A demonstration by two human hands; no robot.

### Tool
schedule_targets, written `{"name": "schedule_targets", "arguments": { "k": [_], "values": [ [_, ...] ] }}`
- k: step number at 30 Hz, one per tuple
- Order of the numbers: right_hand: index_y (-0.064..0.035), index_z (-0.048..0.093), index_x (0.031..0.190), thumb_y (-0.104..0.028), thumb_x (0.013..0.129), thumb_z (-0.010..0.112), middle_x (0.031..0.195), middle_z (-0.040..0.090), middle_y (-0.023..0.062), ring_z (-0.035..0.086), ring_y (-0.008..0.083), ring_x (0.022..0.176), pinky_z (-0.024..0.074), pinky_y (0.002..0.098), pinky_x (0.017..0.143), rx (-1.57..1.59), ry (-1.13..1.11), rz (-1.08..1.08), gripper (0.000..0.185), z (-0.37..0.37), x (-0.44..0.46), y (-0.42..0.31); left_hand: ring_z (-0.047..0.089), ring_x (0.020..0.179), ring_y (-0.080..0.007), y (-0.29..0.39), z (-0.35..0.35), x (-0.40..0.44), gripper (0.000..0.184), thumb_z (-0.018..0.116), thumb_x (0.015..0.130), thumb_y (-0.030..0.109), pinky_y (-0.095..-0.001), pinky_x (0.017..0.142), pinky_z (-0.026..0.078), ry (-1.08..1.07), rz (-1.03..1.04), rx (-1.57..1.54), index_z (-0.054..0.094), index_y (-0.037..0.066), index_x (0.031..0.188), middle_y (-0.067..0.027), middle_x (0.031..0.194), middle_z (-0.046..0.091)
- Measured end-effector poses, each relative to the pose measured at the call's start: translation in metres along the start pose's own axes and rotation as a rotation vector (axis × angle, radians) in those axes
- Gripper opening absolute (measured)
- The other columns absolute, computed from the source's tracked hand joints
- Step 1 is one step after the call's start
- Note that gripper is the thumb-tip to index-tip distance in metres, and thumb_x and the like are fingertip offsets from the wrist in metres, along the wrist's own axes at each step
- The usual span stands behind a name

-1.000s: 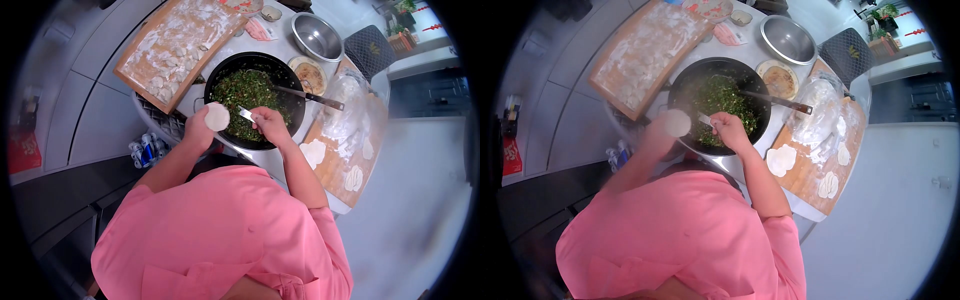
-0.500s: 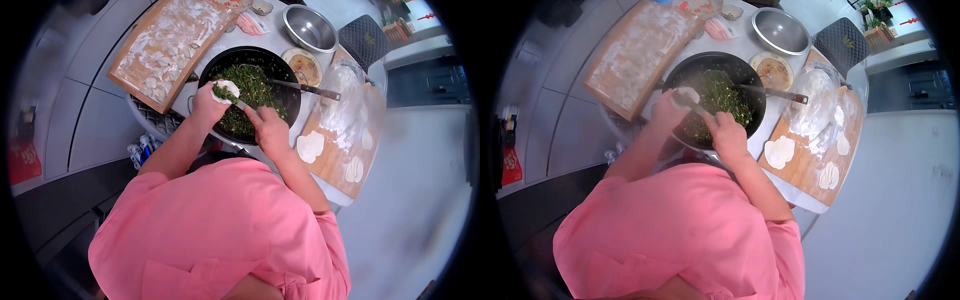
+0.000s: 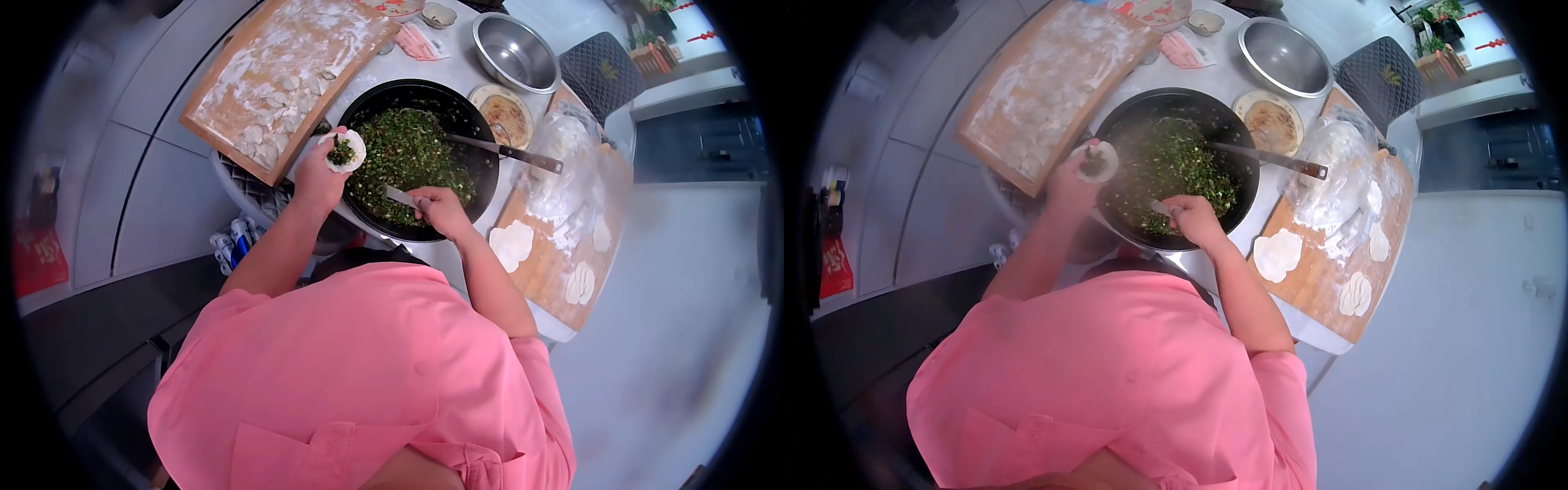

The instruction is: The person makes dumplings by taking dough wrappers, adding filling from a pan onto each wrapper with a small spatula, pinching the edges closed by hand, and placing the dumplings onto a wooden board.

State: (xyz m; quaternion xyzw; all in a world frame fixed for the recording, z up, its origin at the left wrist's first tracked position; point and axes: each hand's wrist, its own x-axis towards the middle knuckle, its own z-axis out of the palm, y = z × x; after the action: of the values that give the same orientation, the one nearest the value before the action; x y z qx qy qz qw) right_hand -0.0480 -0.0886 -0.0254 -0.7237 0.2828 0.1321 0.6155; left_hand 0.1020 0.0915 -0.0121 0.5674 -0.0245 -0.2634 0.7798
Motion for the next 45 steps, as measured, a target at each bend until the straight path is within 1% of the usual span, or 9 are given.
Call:
{"name": "schedule_targets", "arguments": {
  "k": [6, 9, 13, 17, 28, 35, 39, 42, 45],
  "values": [
    [-0.0044, 0.065, 0.102, -0.006, 0.087, 0.049, 0.065, 0.055, 0.0000, 0.039, 0.0041, 0.048, 0.0301, 0.0185, 0.045, 0.274, 0.008, 0.021, 0.023, -0.016, -0.020, -0.022, 0.054, 0.105, -0.0202, 0.019, 0.012, -0.015, 0.030, 0.033, 0.095, 0.011, -0.0353, 0.087, 0.047, -0.013, -0.058, -0.021, 0.051, 0.004, 0.118, -0.0097, 0.113, 0.054],
    [-0.0032, 0.065, 0.103, -0.007, 0.087, 0.049, 0.066, 0.055, -0.0007, 0.041, 0.0045, 0.051, 0.0320, 0.0193, 0.046, 0.316, 0.034, -0.026, 0.022, -0.020, -0.032, -0.038, 0.055, 0.104, -0.0214, 0.013, 0.023, -0.021, 0.030, 0.035, 0.095, 0.014, -0.0364, 0.087, 0.047, -0.128, -0.017, 0.233, 0.051, 0.003, 0.118, -0.0103, 0.113, 0.054],
    [-0.0047, 0.063, 0.105, -0.007, 0.086, 0.050, 0.067, 0.055, 0.0011, 0.052, 0.0120, 0.061, 0.0418, 0.0291, 0.053, 0.001, 0.263, -0.332, 0.023, -0.006, -0.047, -0.049, 0.062, 0.092, -0.0139, -0.008, 0.037, -0.015, 0.050, 0.076, 0.070, 0.014, -0.0260, 0.080, 0.049, -0.360, -0.266, -0.539, 0.057, 0.006, 0.115, -0.0075, 0.101, 0.064],
    [-0.0117, 0.060, 0.111, -0.001, 0.073, 0.054, 0.075, 0.050, 0.0099, 0.055, 0.0271, 0.070, 0.0459, 0.0373, 0.056, -0.702, 0.507, -0.700, 0.040, 0.007, -0.058, -0.049, 0.047, 0.113, -0.0310, -0.006, 0.050, -0.013, 0.038, 0.026, 0.097, 0.026, -0.0467, 0.097, 0.037, -0.369, -0.163, -0.293, 0.046, 0.000, 0.118, -0.0165, 0.119, 0.051],
    [-0.0135, 0.056, 0.118, -0.001, 0.067, 0.054, 0.083, 0.049, 0.0080, 0.053, 0.0259, 0.077, 0.0473, 0.0363, 0.057, -0.901, 0.488, -0.730, 0.052, 0.001, -0.075, -0.052, 0.047, 0.111, -0.0320, 0.018, 0.066, -0.008, 0.047, 0.025, 0.096, 0.036, -0.0465, 0.099, 0.033, -0.057, -0.591, -0.626, 0.050, -0.001, 0.112, -0.0175, 0.118, 0.052],
    [-0.0122, 0.057, 0.117, -0.002, 0.070, 0.053, 0.086, 0.049, 0.0090, 0.053, 0.0264, 0.080, 0.0475, 0.0368, 0.057, -0.926, 0.497, -0.701, 0.047, -0.005, -0.076, -0.037, 0.048, 0.110, -0.0312, 0.011, 0.047, -0.007, 0.050, 0.026, 0.096, 0.040, -0.0464, 0.097, 0.036, -0.187, -0.128, -0.354, 0.050, -0.002, 0.110, -0.0161, 0.114, 0.053],
    [-0.0070, 0.058, 0.111, -0.007, 0.075, 0.054, 0.088, 0.049, 0.0092, 0.051, 0.0264, 0.084, 0.0460, 0.0396, 0.063, -1.104, 0.549, -0.405, 0.036, -0.011, -0.058, -0.004, 0.055, 0.103, -0.0217, 0.017, 0.044, -0.008, 0.045, 0.062, 0.083, 0.011, -0.0342, 0.093, 0.044, -0.209, -0.233, -0.393, 0.039, -0.005, 0.119, -0.0118, 0.114, 0.055],
    [-0.0068, 0.057, 0.108, -0.009, 0.074, 0.057, 0.095, 0.051, 0.0103, 0.050, 0.0286, 0.089, 0.0436, 0.0411, 0.074, -1.150, 0.494, -0.348, 0.034, -0.013, -0.054, -0.003, 0.054, 0.105, -0.0174, 0.020, 0.049, -0.013, 0.040, 0.056, 0.088, 0.024, -0.0351, 0.096, 0.040, -0.418, -0.363, -0.436, 0.044, 0.000, 0.118, -0.0078, 0.113, 0.058],
    [-0.0086, 0.056, 0.103, -0.010, 0.068, 0.066, 0.108, 0.053, 0.0116, 0.050, 0.0307, 0.099, 0.0403, 0.0408, 0.081, -0.775, 0.555, -0.874, 0.036, -0.005, -0.065, -0.038, 0.051, 0.110, -0.0232, 0.017, 0.050, -0.013, 0.052, 0.036, 0.093, 0.043, -0.0413, 0.096, 0.039, -0.648, -0.352, -0.240, 0.041, 0.002, 0.125, -0.0105, 0.119, 0.053]
  ]
}}
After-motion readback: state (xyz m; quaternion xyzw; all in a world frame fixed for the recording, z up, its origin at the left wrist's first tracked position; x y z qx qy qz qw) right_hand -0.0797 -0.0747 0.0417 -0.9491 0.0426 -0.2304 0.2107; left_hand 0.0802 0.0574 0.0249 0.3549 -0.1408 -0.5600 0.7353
